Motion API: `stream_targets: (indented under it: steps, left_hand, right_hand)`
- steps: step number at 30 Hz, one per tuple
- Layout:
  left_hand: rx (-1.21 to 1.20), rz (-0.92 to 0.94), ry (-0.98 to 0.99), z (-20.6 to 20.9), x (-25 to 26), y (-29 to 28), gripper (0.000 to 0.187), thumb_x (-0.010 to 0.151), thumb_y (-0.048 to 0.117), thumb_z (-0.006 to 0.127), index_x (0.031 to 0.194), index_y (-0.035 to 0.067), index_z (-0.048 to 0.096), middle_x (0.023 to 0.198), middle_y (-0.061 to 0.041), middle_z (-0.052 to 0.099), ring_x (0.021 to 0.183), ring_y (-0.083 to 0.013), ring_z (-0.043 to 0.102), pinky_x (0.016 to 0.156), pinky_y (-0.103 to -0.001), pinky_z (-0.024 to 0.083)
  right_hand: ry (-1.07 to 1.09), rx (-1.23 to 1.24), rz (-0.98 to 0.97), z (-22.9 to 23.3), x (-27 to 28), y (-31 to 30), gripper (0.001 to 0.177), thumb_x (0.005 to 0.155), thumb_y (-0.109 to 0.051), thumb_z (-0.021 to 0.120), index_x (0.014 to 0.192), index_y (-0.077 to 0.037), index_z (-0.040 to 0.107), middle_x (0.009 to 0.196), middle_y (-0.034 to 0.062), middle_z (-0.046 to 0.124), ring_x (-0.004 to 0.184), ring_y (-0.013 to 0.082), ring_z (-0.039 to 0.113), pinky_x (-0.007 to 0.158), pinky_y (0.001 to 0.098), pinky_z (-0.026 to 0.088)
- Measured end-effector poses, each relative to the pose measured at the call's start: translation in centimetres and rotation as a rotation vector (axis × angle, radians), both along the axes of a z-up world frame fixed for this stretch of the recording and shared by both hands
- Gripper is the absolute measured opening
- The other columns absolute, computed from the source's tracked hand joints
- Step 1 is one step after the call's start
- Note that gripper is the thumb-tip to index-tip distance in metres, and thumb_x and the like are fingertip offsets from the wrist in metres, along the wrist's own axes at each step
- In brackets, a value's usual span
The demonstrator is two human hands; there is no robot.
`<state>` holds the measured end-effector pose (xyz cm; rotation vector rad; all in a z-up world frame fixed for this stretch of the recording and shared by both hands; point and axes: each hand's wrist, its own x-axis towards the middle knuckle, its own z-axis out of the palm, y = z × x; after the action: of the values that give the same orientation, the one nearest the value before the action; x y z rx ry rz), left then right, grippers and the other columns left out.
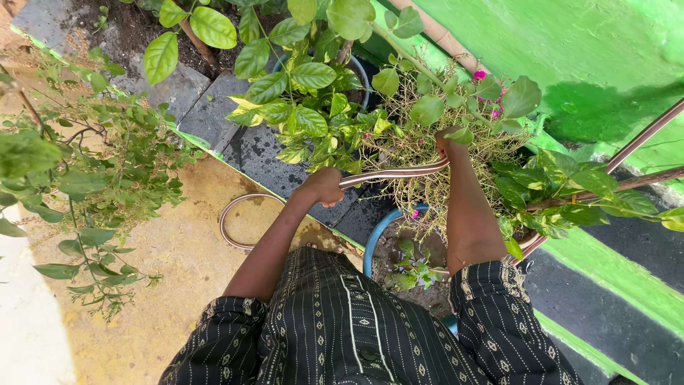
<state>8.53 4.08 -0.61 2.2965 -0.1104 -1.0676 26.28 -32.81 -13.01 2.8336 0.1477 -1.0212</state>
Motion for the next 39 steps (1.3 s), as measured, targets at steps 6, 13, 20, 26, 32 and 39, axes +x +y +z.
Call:
stream_targets:
  steps: [6, 13, 20, 26, 32, 39]
  left_hand:
    - [-0.046, 0.049, 0.016, 0.0, -0.4, 0.0, 0.01, 0.083, -0.002, 0.063, 0.087, -0.006, 0.07, 0.072, -0.014, 0.074, 0.06, -0.0189, 0.073, 0.062, -0.035, 0.062]
    - [-0.003, -0.046, -0.028, 0.3, -0.9, -0.4, 0.014, 0.081, 0.0, 0.062, 0.074, -0.003, 0.073, 0.068, -0.013, 0.074, 0.059, -0.0189, 0.073, 0.067, -0.035, 0.06]
    - [0.001, -0.081, -0.033, 0.9, -1.6, -0.9, 0.012, 0.081, 0.004, 0.066, 0.072, 0.001, 0.073, 0.068, -0.011, 0.073, 0.059, -0.0185, 0.072, 0.067, -0.035, 0.059]
    - [-0.113, -0.237, 0.084, -0.5, -2.3, -1.8, 0.012, 0.091, 0.005, 0.063, 0.09, -0.001, 0.073, 0.071, -0.009, 0.075, 0.057, -0.0119, 0.071, 0.06, -0.031, 0.059]
    - [-0.56, -0.289, 0.275, 1.5, -1.4, -8.2, 0.048, 0.093, 0.052, 0.054, 0.092, 0.008, 0.071, 0.065, -0.007, 0.071, 0.047, -0.0118, 0.063, 0.044, -0.028, 0.054]
    - [-0.629, 0.226, 0.05, -2.2, 2.8, -19.7, 0.056, 0.104, 0.045, 0.038, 0.081, 0.003, 0.068, 0.061, -0.008, 0.072, 0.047, -0.0162, 0.07, 0.049, -0.029, 0.062]
  right_hand:
    - [-0.081, 0.371, -0.61, -0.2, -1.4, 0.0, 0.051, 0.102, -0.037, 0.046, 0.066, -0.005, 0.062, 0.064, 0.013, 0.063, 0.053, 0.0229, 0.061, 0.059, 0.0414, 0.052]
    - [-0.127, 0.346, -0.563, 0.5, -2.4, -1.0, 0.063, 0.104, -0.044, 0.039, 0.064, -0.003, 0.066, 0.057, 0.0109, 0.064, 0.05, 0.0202, 0.061, 0.07, 0.0361, 0.052]
    - [-0.222, 0.521, -0.742, 2.3, -4.0, -1.2, 0.054, 0.102, -0.046, 0.054, 0.069, -0.005, 0.064, 0.053, 0.0078, 0.062, 0.048, 0.0191, 0.064, 0.059, 0.0355, 0.056]
    - [-0.245, 0.468, -0.824, 2.5, -6.4, -2.2, 0.061, 0.102, -0.049, 0.063, 0.071, 0.004, 0.069, 0.055, 0.0117, 0.063, 0.051, 0.0222, 0.067, 0.056, 0.0375, 0.058]
    - [-0.399, 0.566, -0.587, 1.6, -8.5, -3.3, 0.035, 0.099, -0.033, 0.057, 0.092, 0.0, 0.067, 0.058, 0.0112, 0.065, 0.047, 0.0261, 0.065, 0.048, 0.0438, 0.054]
    - [-0.456, 0.614, -1.086, 6.6, -11.1, -2.0, 0.046, 0.095, -0.042, 0.064, 0.076, -0.001, 0.07, 0.076, 0.0165, 0.072, 0.059, 0.0236, 0.071, 0.059, 0.0402, 0.058]
